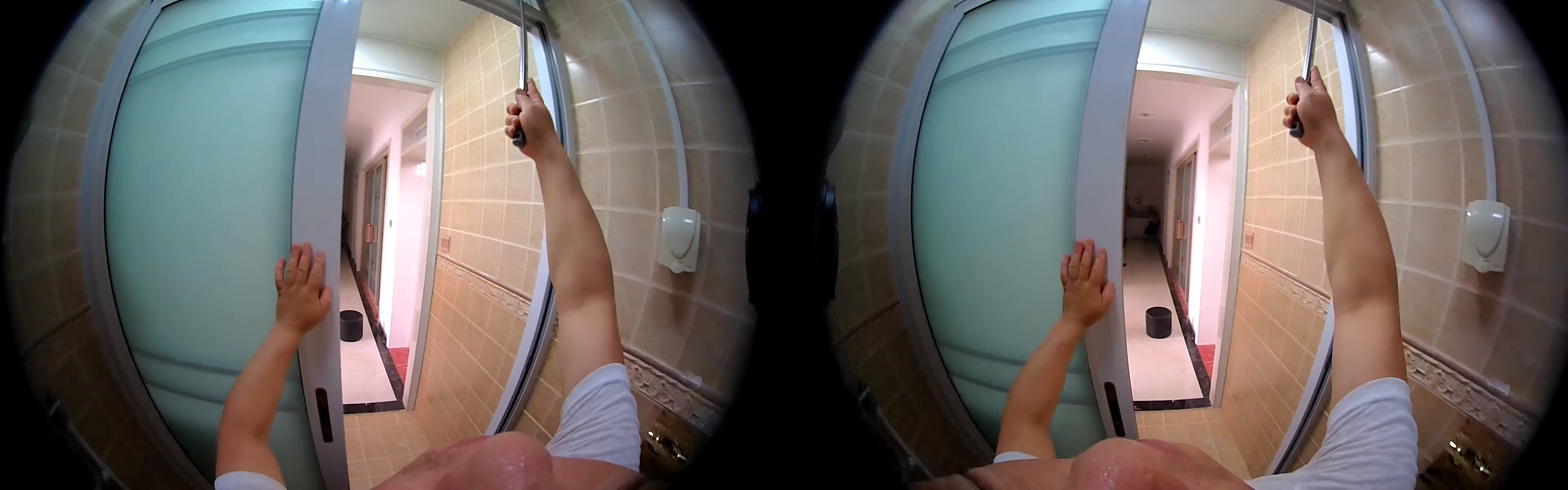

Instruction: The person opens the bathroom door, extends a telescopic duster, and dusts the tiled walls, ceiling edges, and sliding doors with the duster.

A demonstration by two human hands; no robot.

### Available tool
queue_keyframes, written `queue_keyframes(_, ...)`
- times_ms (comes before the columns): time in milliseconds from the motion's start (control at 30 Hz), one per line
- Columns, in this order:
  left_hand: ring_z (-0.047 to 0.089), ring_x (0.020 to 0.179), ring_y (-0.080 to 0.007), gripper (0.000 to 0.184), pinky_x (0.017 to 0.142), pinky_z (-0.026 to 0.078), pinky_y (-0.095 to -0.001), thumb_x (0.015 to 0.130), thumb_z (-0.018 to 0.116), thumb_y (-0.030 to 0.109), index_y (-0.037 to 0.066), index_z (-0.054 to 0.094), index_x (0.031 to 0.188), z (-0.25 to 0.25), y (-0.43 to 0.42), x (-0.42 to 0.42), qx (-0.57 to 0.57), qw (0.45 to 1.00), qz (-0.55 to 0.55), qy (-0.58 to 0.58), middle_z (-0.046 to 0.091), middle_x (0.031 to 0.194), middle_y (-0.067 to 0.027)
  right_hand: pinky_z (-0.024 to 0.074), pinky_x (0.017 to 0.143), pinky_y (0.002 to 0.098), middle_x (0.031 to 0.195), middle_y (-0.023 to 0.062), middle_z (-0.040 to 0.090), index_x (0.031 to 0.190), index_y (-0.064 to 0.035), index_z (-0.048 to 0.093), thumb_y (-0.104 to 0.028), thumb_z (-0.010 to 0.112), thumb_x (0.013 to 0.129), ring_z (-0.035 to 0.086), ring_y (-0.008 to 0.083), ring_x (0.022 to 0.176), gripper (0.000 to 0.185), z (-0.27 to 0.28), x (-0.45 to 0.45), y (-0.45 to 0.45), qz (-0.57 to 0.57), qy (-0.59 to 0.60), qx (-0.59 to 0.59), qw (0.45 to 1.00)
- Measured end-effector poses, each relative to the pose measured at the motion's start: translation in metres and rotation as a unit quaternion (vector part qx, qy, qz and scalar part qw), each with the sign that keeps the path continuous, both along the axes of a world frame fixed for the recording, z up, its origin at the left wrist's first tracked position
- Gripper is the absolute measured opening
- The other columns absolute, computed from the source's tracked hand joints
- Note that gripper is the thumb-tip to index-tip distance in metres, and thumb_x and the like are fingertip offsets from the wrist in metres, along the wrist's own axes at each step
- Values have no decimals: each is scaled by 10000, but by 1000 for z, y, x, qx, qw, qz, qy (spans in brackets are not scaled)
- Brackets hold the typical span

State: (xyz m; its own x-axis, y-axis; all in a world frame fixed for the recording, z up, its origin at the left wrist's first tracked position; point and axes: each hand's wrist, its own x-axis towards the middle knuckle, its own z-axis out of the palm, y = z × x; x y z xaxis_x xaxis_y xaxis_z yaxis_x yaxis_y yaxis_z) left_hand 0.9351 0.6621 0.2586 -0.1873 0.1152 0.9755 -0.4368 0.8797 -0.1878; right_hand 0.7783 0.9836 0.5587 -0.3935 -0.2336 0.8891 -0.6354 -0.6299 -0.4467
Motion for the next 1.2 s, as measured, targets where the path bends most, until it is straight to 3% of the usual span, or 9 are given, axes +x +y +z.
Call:
queue_keyframes(200,195,1322,-275,582,1054,108,-468,731,515,242,58,404,1272,-1,-3,-2,-24,999,-11,18,258,1407,-145,362,409,222,682,6,387,1397,-242,18,-178,352,938,370,58,478,571,18,20,-36,88,42,41,994)
queue_keyframes(433,205,1320,-274,572,1050,117,-468,732,518,240,70,411,1267,0,-1,-2,-16,999,-31,17,269,1402,-143,391,417,243,681,17,390,1403,-223,-9,-183,382,931,380,75,476,614,-8,46,-95,61,48,40,996)
queue_keyframes(767,217,1316,-250,560,1050,111,-463,730,518,248,90,425,1259,-1,-1,-4,-2,998,-51,21,285,1397,-127,381,389,240,645,11,394,1407,-205,77,-180,412,915,390,78,458,596,-34,92,-136,60,131,122,982)
queue_keyframes(900,215,1317,-246,552,1051,112,-463,733,518,248,88,430,1254,-1,-2,-4,-4,998,-55,20,282,1398,-125,349,380,210,646,1,394,1402,-246,103,-197,400,926,356,55,427,563,-33,108,-147,71,87,108,988)
queue_keyframes(967,209,1318,-241,543,1053,112,-463,737,518,251,88,436,1249,-1,-3,-2,-2,998,-70,1,283,1397,-123,350,380,214,646,2,388,1404,-234,104,-194,401,923,356,61,430,567,-34,114,-146,64,93,110,987)
queue_keyframes(1033,201,1320,-237,541,1058,110,-457,738,519,257,91,438,1247,-2,-6,-1,-7,997,-75,-3,286,1395,-120,388,391,254,632,15,392,1410,-161,66,-162,393,899,398,88,458,607,-35,119,-147,10,114,115,987)
queue_keyframes(1100,200,1320,-238,543,1063,108,-451,742,519,260,95,431,1252,-2,-8,3,-13,996,-88,-30,285,1395,-118,358,376,228,646,10,384,1409,-180,96,-166,392,907,368,75,441,583,-38,128,-151,-5,119,108,987)
queue_keyframes(1200,200,1319,-238,538,1072,109,-426,756,515,255,95,416,1260,-5,-20,13,-42,994,-83,-64,282,1394,-119,388,385,259,641,15,387,1409,-131,55,-150,386,901,388,87,443,607,-35,140,-160,-94,154,124,976)
